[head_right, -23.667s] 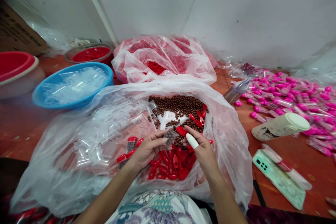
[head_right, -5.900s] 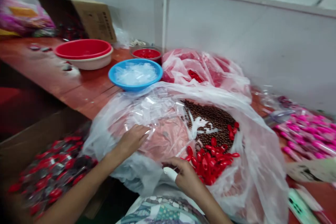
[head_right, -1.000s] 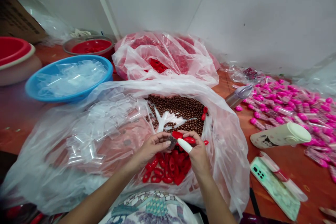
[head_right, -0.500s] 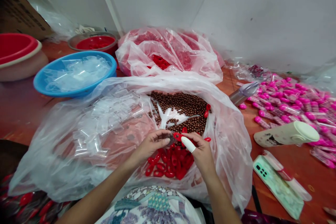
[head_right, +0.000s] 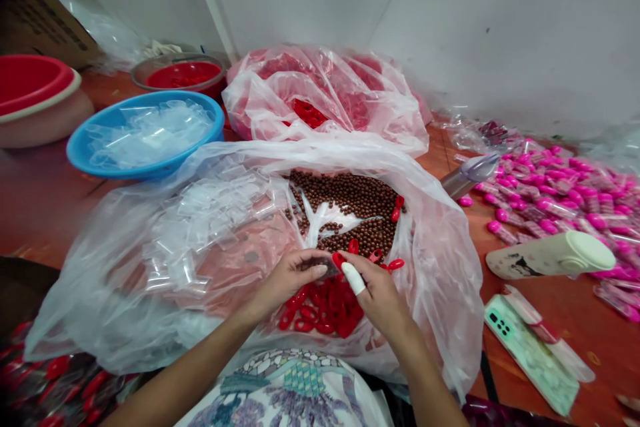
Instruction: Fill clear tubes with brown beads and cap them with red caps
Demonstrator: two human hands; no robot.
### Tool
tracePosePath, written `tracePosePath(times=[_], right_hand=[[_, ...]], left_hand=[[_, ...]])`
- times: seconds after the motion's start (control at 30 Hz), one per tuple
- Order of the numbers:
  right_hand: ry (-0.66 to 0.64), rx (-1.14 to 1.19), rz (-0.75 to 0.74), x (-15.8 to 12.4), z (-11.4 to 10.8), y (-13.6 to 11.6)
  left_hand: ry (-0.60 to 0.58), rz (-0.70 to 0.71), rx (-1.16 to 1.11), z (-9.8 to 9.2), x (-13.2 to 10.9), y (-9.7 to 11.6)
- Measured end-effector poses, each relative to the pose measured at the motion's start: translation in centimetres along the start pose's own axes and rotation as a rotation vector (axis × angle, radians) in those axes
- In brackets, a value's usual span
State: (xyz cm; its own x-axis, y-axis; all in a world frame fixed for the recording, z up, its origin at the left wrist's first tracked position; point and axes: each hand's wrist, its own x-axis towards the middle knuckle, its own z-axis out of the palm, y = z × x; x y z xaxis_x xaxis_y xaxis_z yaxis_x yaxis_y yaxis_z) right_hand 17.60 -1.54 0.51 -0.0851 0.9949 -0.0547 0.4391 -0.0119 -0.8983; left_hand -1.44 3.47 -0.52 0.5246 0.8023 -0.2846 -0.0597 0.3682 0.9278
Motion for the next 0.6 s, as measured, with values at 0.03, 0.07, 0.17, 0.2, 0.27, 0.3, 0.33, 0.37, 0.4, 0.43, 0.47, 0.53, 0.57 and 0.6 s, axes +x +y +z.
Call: tracePosePath(times=[0.03, 0.07, 0.17, 0.2, 0.27, 0.3, 0.33, 0.37, 0.4, 0.43, 0.47, 0.53, 0.57, 0.6], right_hand=[[0.017, -0.055, -0.047, 0.0, 0.2, 0.0], [0.035, -0.102, -0.087, -0.1, 0.4, 0.0], [0.085, -0.180, -0.160, -0.2, 1.2, 0.4], [0.097, -0.192, -0.172, -0.3, 1.5, 0.6], [0.120, -0.193, -0.186, -0.6, 2.0, 1.0], [0.139, -0.183, -0.185, -0.7, 2.2, 1.1], [0.168, -0.166, -0.176, -0.8, 2.4, 1.2], [0.202, -0.146, -0.158, -1.0, 2.6, 1.1], [0.236, -0.127, -0.135, -1.1, 2.7, 1.1], [0.263, -0.110, -0.110, -1.1, 2.8, 0.9], [0.281, -0.098, -0.090, -1.2, 2.9, 0.8], [0.287, -0.084, -0.077, -1.3, 2.9, 0.5], [0.279, -0.085, -0.084, -1.3, 2.8, 0.4], [0.266, -0.093, -0.096, -1.3, 2.8, 0.4]], left_hand=[[-0.002, -0.010, -0.021, 0.1, 0.0, 0.0], [-0.002, -0.017, -0.040, 0.2, -0.1, 0.0], [0.028, -0.016, -0.057, 0.4, -0.1, 0.0], [0.041, -0.015, -0.062, 0.4, -0.1, 0.0], [0.056, -0.020, -0.079, 0.6, -0.2, 0.1], [0.059, -0.025, -0.087, 0.6, -0.2, 0.1], [0.061, -0.032, -0.094, 0.7, -0.2, 0.1], [0.063, -0.039, -0.097, 0.8, -0.2, 0.2], [0.062, -0.046, -0.097, 0.9, -0.2, 0.3], [0.060, -0.052, -0.098, 1.0, -0.2, 0.4], [0.057, -0.056, -0.099, 1.1, -0.3, 0.4], [0.057, -0.057, -0.096, 1.2, -0.3, 0.6], [0.061, -0.054, -0.092, 1.3, -0.3, 0.6], [0.067, -0.052, -0.090, 1.3, -0.3, 0.6]])
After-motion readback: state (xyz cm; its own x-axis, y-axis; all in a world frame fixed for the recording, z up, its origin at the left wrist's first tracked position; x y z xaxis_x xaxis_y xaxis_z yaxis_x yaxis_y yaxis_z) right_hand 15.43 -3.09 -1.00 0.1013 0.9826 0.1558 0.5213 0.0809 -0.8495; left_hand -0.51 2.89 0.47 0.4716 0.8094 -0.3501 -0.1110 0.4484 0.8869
